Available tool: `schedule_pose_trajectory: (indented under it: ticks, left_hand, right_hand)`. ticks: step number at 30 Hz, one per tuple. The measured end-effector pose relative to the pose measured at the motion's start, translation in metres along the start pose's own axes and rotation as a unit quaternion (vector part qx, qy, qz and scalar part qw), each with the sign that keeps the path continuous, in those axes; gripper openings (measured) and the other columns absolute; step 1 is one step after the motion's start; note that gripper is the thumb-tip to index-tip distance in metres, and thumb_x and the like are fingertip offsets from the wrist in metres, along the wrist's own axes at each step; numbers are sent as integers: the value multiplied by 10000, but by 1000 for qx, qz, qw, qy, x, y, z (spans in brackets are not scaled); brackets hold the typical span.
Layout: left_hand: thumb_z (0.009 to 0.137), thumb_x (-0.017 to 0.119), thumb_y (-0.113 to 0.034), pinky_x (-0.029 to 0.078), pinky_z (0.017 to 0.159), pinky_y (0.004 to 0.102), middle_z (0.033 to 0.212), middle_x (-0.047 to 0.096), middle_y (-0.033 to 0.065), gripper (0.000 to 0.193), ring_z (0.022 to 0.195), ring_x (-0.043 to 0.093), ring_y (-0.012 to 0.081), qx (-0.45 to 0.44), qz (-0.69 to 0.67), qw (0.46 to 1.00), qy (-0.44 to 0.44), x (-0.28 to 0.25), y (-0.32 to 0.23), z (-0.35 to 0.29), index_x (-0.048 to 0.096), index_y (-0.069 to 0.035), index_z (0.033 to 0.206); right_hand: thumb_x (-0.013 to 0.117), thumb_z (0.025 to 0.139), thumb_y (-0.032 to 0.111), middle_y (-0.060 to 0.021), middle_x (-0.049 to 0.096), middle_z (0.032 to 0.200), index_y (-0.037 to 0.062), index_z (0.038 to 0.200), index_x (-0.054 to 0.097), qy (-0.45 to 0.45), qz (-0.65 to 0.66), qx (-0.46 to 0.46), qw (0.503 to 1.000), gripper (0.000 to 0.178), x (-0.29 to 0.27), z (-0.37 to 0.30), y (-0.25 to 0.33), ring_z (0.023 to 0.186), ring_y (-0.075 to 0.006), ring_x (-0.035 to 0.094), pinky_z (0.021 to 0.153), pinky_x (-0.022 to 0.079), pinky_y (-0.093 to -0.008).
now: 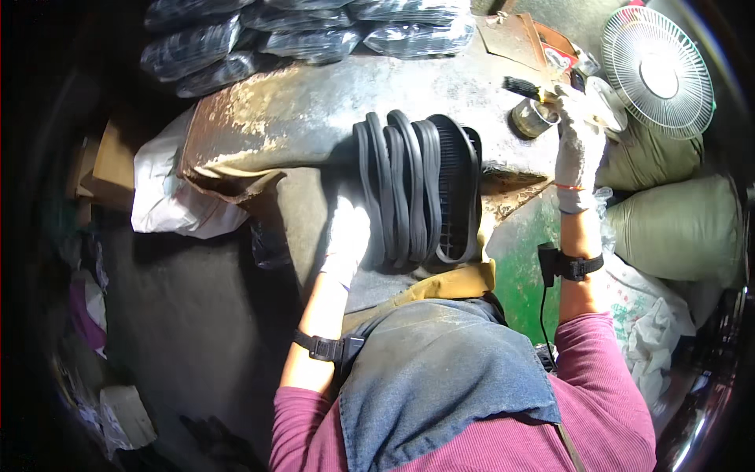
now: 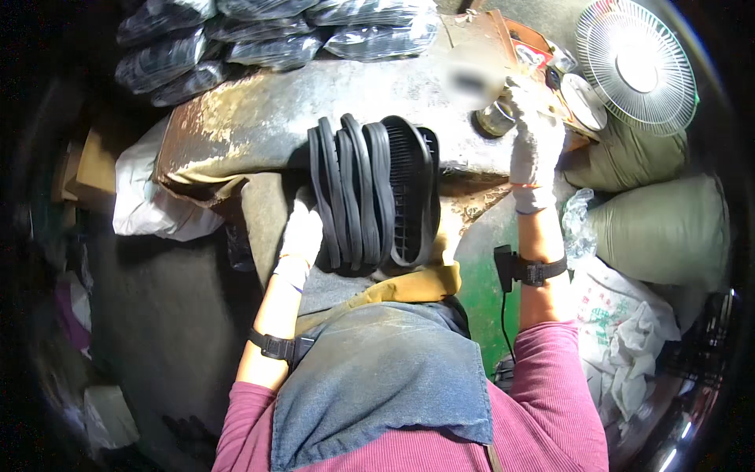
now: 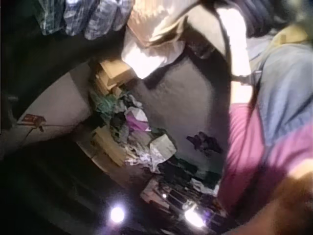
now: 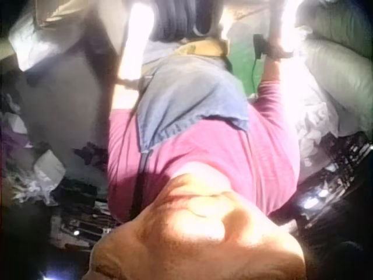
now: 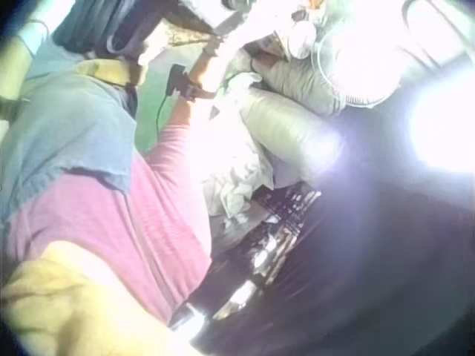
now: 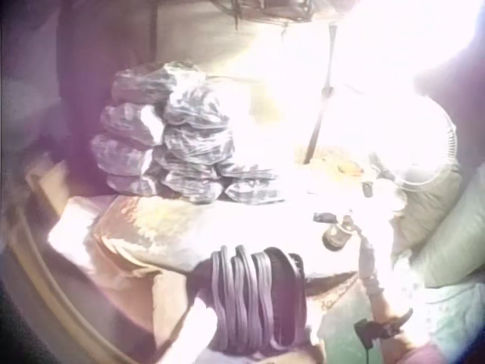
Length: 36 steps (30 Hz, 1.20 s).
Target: Applying adhesive to the underside of black shoe soles using a brush.
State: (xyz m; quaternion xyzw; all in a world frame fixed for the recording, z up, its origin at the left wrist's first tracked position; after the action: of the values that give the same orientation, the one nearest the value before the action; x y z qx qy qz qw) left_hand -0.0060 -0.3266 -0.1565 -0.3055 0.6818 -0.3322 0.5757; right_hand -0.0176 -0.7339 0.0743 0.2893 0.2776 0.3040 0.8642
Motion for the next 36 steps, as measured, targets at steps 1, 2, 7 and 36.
schedule_pose_trajectory:
  ticks: [1, 2, 7, 36]
  left_hand:
    - [1057, 500, -253, 373, 1198, 415, 1494, 533, 222, 499, 1380, 509, 357, 4, -80, 997, -4, 7, 22, 0, 507, 5, 1484]
    - [1051, 513, -243, 396, 1154, 398, 1409, 572, 188, 432, 1308, 540, 327, 8, -163, 987, -3, 15, 49, -1, 554, -22, 1420]
    - [1092, 455, -154, 464, 1155, 395, 1482, 579, 115, 467, 1317, 577, 250, -163, -588, 789, 69, 41, 38, -7, 485, -50, 1547]
    - [998, 713, -348, 400, 1175, 459, 1443, 610, 277, 570, 1369, 540, 373, -33, 192, 952, -238, -129, 34, -67, 643, 95, 1349]
  right_hand:
    - [604, 1016, 88, -113, 760, 1193, 23, 1181, 761, -5, -122, -63, 991, 236, -16, 4, -6, 1083, -223, 716, 947, 547, -364]
    - [593, 1018, 80, -113, 756, 1217, 5, 1175, 760, -3, -42, 6, 999, 241, -27, 7, -25, 1121, -219, 696, 980, 537, -360]
    - [654, 922, 74, -117, 708, 1245, 104, 1179, 720, 36, -428, -223, 875, 268, -45, 9, -57, 1172, -298, 670, 1031, 525, -419]
    - [499, 1071, 172, -127, 750, 1231, -18, 1235, 742, -42, -66, 124, 989, 349, -60, 4, -190, 1136, -229, 687, 1032, 520, -363]
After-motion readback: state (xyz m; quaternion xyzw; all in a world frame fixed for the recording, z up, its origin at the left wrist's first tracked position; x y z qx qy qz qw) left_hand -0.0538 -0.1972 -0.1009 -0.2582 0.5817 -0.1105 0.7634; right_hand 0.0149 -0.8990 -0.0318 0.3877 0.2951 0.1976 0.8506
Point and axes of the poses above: each hand's wrist, its own z-axis towards the middle knuckle, its own x-axis out of the palm, y = z × x, the point moved 6 cm from there along z, towards the middle knuckle
